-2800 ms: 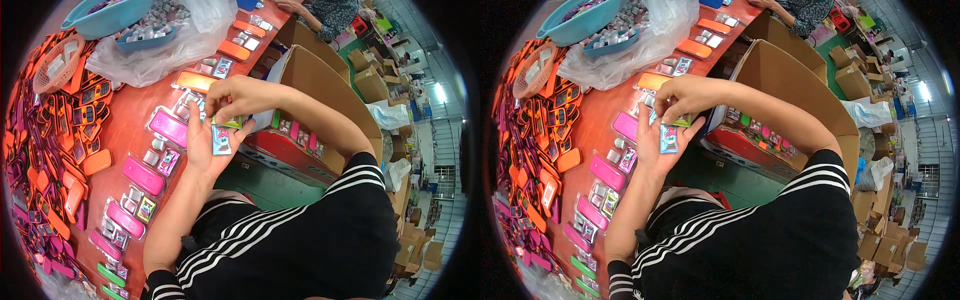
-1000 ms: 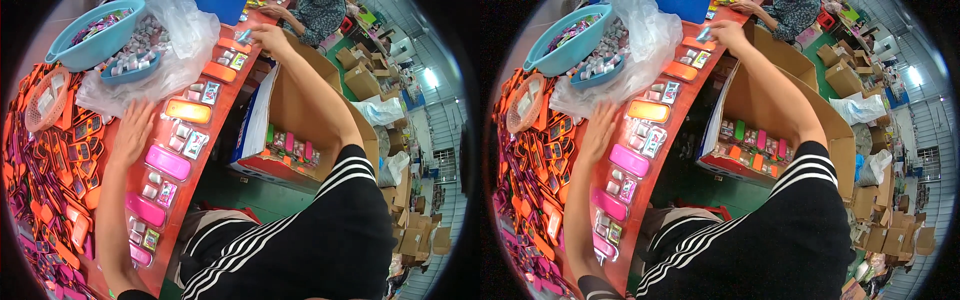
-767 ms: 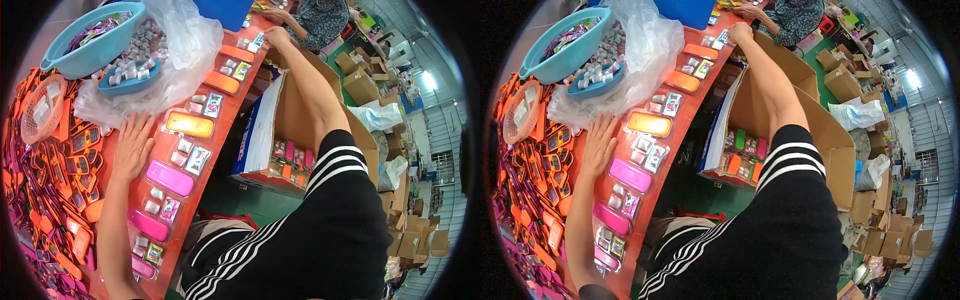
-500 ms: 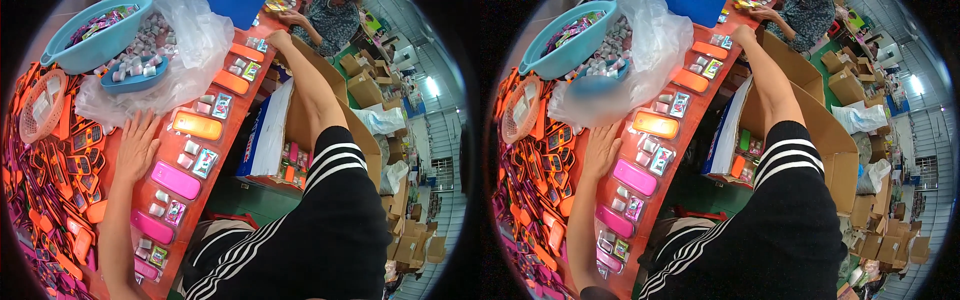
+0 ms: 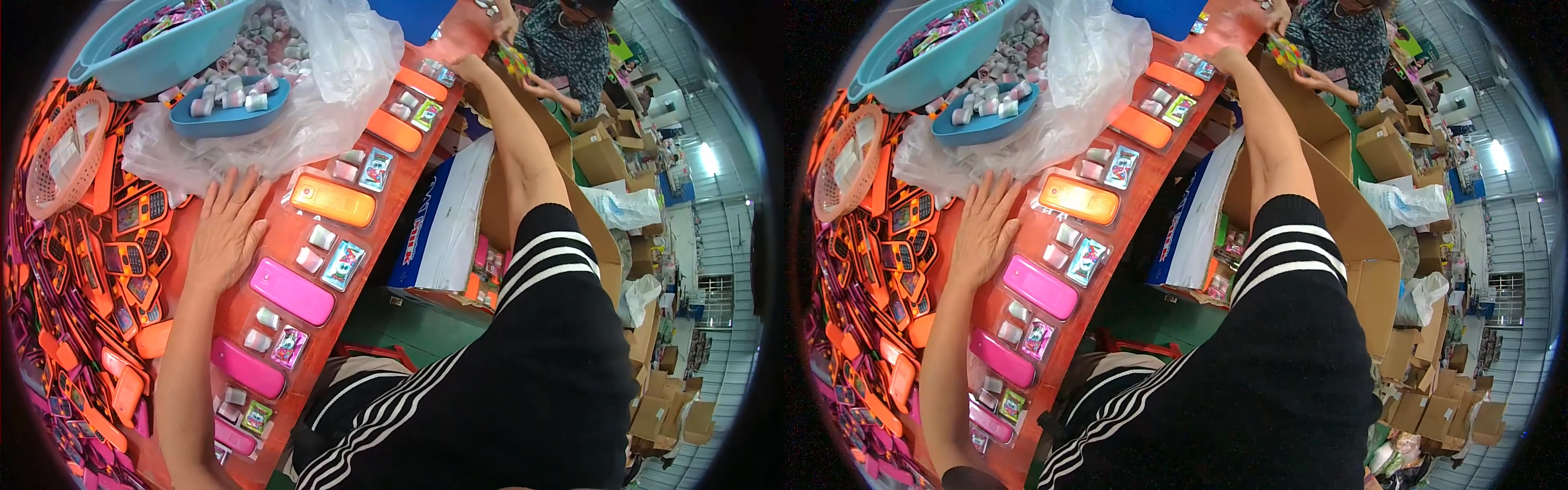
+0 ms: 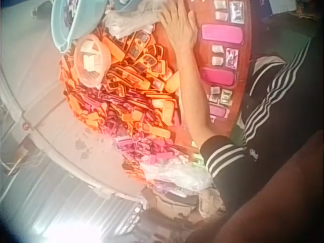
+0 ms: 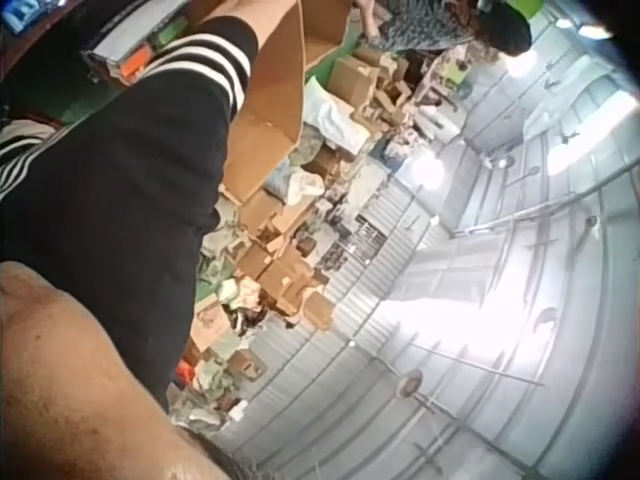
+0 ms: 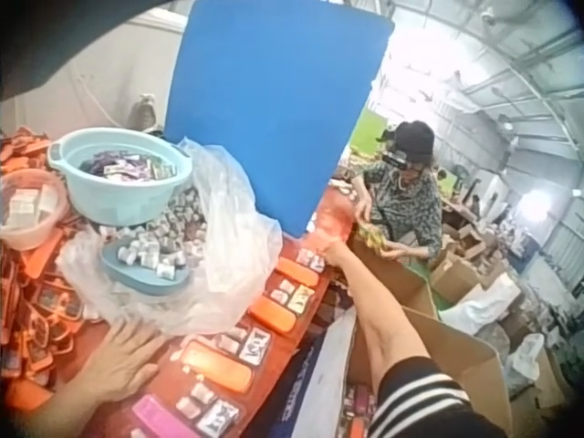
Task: Packing toy mobile phones into plastic trays and cardboard boxes in a factory setting.
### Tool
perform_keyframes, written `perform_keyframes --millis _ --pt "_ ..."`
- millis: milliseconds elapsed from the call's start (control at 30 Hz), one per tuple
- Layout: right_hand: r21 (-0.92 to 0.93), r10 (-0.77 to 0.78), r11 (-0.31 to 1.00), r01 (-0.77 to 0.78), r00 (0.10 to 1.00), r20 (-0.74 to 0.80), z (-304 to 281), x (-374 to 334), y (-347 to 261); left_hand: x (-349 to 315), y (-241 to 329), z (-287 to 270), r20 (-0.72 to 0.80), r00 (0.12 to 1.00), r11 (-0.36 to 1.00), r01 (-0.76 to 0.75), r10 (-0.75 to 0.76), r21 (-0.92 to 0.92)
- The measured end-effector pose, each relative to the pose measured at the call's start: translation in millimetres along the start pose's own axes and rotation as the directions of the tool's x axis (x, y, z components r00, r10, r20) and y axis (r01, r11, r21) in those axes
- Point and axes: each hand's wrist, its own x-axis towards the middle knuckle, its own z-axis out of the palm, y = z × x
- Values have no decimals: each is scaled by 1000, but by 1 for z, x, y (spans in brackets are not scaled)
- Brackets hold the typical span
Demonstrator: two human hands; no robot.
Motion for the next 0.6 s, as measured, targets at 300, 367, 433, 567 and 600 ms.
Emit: perform_keyframes --millis 300,367,433,567,600 --pt "916 225 337 -217 963 145 -30 -68 36 0 3 1 -17 1000 1000 0 0 3" --pt "908 147 372 -191 978 146 -41 -82 42 1 4 1 -20 1000 1000 1 0 16" --pt "922 19 354 -158 987 162 -50 -98 37 0 2 3 -29 1000 1000 -4 4 15" --pt "911 -15 388 -137 988 156 -55 -123 -1 1 -6 9 -83 997 990 -17 5 -143" --pt "909 -48 399 -123 987 155 -58 -128 -23 -2 -13 9 -83 997 991 -4 -7 -131"
